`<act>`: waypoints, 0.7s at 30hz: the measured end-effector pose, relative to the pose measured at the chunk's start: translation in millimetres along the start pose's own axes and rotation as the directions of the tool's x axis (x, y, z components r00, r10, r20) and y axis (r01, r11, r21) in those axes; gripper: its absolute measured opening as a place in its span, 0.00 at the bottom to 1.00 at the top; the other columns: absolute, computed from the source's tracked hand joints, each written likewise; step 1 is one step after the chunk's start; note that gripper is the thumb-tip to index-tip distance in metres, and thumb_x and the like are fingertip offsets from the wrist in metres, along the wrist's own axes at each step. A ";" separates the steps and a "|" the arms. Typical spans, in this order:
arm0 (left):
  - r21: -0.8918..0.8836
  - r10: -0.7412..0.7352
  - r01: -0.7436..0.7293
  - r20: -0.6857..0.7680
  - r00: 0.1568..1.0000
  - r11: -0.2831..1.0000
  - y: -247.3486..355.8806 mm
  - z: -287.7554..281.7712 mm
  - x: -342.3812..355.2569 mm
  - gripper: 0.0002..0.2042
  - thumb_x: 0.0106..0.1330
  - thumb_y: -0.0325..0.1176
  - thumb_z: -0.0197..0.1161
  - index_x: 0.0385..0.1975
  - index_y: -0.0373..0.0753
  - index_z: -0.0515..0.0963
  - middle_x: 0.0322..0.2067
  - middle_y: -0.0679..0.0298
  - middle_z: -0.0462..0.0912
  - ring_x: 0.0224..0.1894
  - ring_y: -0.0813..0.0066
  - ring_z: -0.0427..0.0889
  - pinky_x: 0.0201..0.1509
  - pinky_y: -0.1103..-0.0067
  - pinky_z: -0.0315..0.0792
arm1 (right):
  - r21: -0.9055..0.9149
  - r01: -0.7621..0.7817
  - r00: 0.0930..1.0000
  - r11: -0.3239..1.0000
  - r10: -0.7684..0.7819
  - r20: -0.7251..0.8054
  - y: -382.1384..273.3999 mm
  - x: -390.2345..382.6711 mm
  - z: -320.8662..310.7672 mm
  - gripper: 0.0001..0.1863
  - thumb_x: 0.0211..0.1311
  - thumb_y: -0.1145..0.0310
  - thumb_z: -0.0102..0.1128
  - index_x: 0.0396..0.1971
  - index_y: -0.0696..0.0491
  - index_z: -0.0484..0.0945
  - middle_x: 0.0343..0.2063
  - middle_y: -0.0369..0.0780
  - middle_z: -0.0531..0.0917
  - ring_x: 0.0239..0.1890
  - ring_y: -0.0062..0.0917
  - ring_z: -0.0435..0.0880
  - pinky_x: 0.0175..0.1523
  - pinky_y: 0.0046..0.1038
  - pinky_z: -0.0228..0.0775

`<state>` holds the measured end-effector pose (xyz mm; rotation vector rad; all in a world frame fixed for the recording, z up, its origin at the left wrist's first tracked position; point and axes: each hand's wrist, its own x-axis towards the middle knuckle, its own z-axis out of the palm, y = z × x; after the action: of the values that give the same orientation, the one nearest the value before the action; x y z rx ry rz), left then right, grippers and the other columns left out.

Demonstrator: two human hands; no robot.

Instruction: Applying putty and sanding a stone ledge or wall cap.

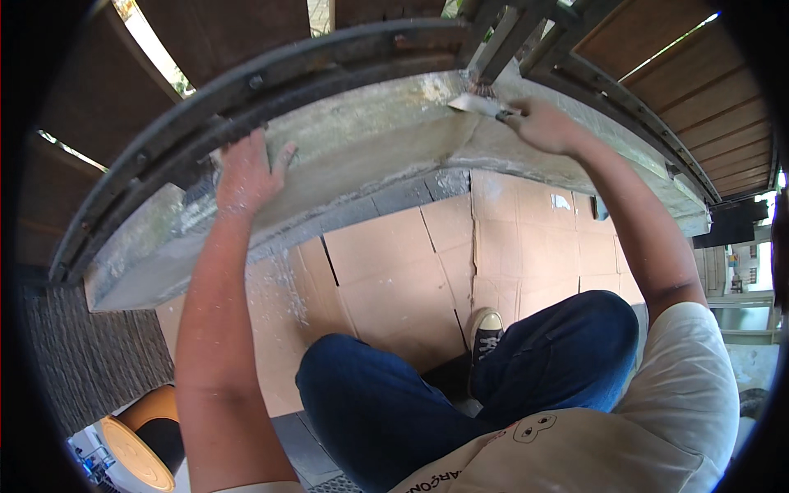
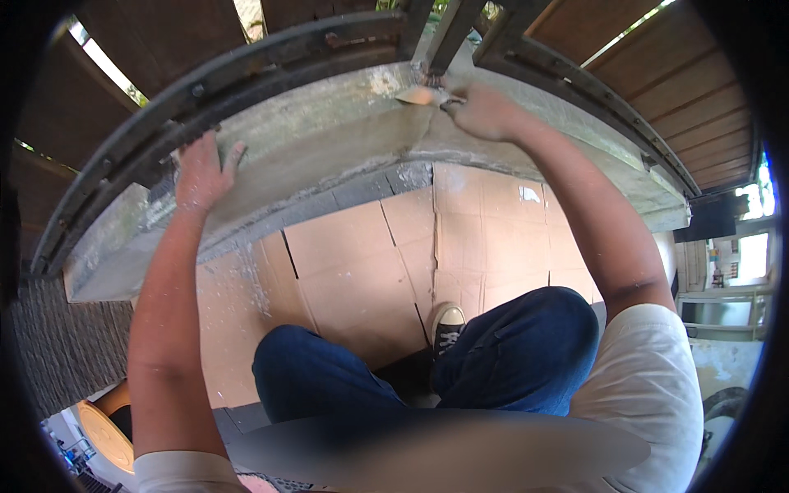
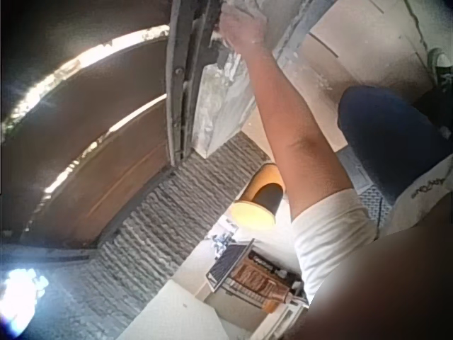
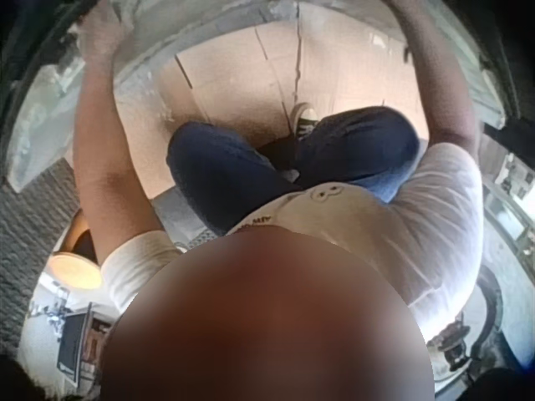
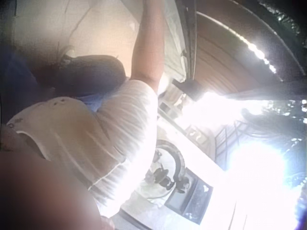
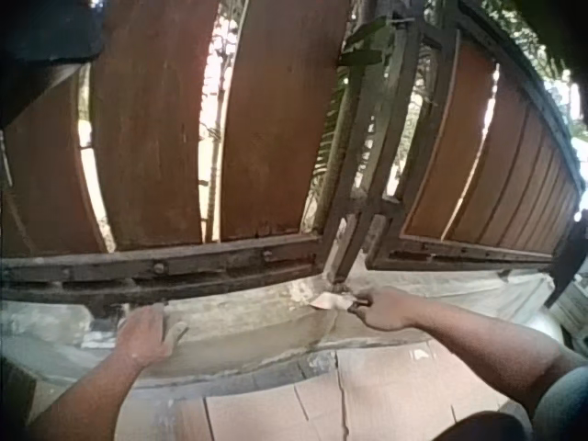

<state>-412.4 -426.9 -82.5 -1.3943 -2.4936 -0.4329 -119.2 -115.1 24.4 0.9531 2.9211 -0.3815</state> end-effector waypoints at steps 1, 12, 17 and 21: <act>-0.014 -0.017 0.017 0.015 1.000 1.000 -0.2 -0.4 2.7 0.27 0.66 0.53 0.54 0.51 0.31 0.70 0.43 0.42 0.77 0.50 0.46 0.75 0.59 0.60 0.63 | 0.028 0.048 0.992 0.998 -0.044 -0.120 9.1 -3.0 1.0 0.19 0.59 0.63 0.57 0.47 0.57 0.80 0.42 0.54 0.81 0.45 0.47 0.80 0.52 0.39 0.71; 0.090 -0.032 0.044 -0.127 0.991 0.995 -14.8 19.0 -1.9 0.30 0.66 0.58 0.53 0.53 0.34 0.69 0.46 0.45 0.77 0.51 0.48 0.75 0.59 0.61 0.64 | -0.433 0.241 0.893 0.868 -0.373 -0.251 -22.8 -5.0 41.6 0.19 0.63 0.69 0.52 0.54 0.45 0.72 0.31 0.50 0.83 0.35 0.46 0.81 0.39 0.46 0.72; 0.139 -0.023 0.045 -0.160 0.987 0.989 -14.3 21.7 3.1 0.32 0.66 0.60 0.51 0.55 0.35 0.68 0.48 0.46 0.76 0.52 0.47 0.74 0.60 0.62 0.64 | -0.628 0.215 0.891 0.748 -0.413 -0.188 -37.5 38.0 30.4 0.19 0.65 0.66 0.50 0.56 0.42 0.72 0.31 0.51 0.82 0.36 0.46 0.82 0.39 0.46 0.73; 0.118 -0.037 0.061 -0.199 0.979 0.991 -17.9 26.3 -2.5 0.32 0.66 0.60 0.50 0.54 0.35 0.69 0.48 0.47 0.76 0.52 0.48 0.74 0.60 0.62 0.64 | -0.644 0.213 0.915 0.735 -0.381 -0.132 -50.4 47.9 39.0 0.21 0.62 0.70 0.52 0.56 0.39 0.73 0.33 0.47 0.84 0.37 0.42 0.83 0.40 0.43 0.75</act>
<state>-428.4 -427.9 -110.1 -1.1842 -2.3554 -0.3974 -188.8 -136.5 -8.0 0.4470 3.0631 0.7330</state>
